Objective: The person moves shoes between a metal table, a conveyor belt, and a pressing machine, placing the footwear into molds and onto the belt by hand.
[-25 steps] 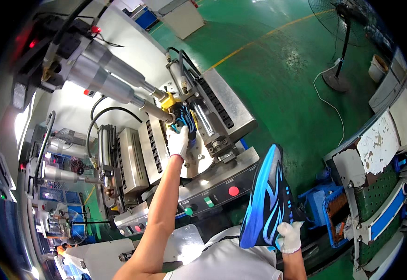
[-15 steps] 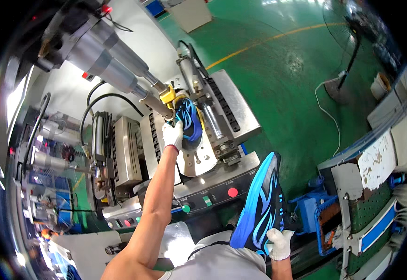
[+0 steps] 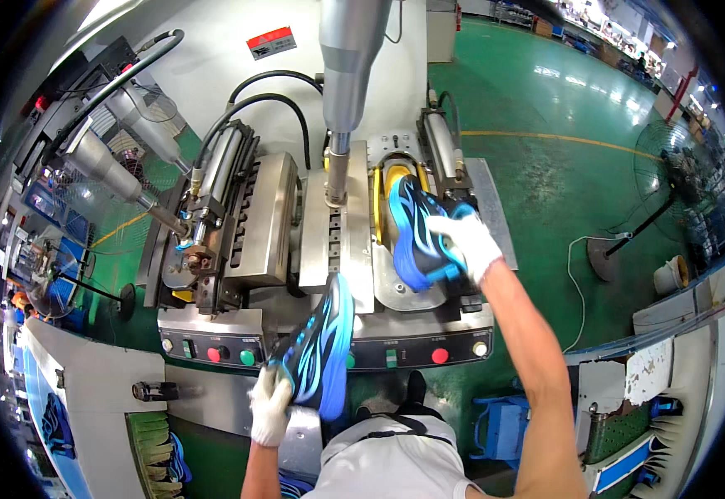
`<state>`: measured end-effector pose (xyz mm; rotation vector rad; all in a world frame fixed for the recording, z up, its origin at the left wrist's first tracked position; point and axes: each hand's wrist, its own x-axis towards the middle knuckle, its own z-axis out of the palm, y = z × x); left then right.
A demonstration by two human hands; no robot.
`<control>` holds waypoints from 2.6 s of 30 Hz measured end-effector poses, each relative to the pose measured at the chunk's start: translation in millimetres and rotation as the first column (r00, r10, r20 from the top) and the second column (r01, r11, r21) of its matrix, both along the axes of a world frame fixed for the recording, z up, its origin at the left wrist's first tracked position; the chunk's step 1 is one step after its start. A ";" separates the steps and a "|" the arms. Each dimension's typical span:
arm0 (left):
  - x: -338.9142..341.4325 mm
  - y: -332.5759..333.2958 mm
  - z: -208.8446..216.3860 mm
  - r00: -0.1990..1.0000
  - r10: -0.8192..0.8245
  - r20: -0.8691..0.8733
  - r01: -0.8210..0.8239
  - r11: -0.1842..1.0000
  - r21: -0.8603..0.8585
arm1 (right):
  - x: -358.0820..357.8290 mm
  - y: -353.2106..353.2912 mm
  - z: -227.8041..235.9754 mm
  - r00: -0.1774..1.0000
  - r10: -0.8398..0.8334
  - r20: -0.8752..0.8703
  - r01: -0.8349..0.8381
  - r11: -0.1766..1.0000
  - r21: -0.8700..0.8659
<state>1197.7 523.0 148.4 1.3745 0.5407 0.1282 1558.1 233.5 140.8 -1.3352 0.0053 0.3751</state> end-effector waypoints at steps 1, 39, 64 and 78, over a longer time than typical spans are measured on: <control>-30.2 6.9 0.7 0.997 0.037 -0.062 -0.034 0.998 0.047 | 41.7 16.0 -16.2 0.996 0.088 0.021 -0.085 0.988 -0.131; -378.8 64.6 -174.6 0.727 0.638 -0.253 -0.252 0.591 0.766 | -449.8 247.1 -94.5 0.155 0.985 -0.083 -0.718 0.055 -0.693; -204.5 -45.4 -125.4 0.983 -0.124 -0.138 0.156 0.953 0.258 | -510.6 1.5 -90.5 0.914 0.001 -0.407 -0.318 0.624 -0.713; -39.1 -517.3 11.2 0.061 -0.960 0.275 0.802 0.211 0.559 | -658.8 -315.1 5.4 -0.040 -0.927 0.373 0.692 -0.295 -0.659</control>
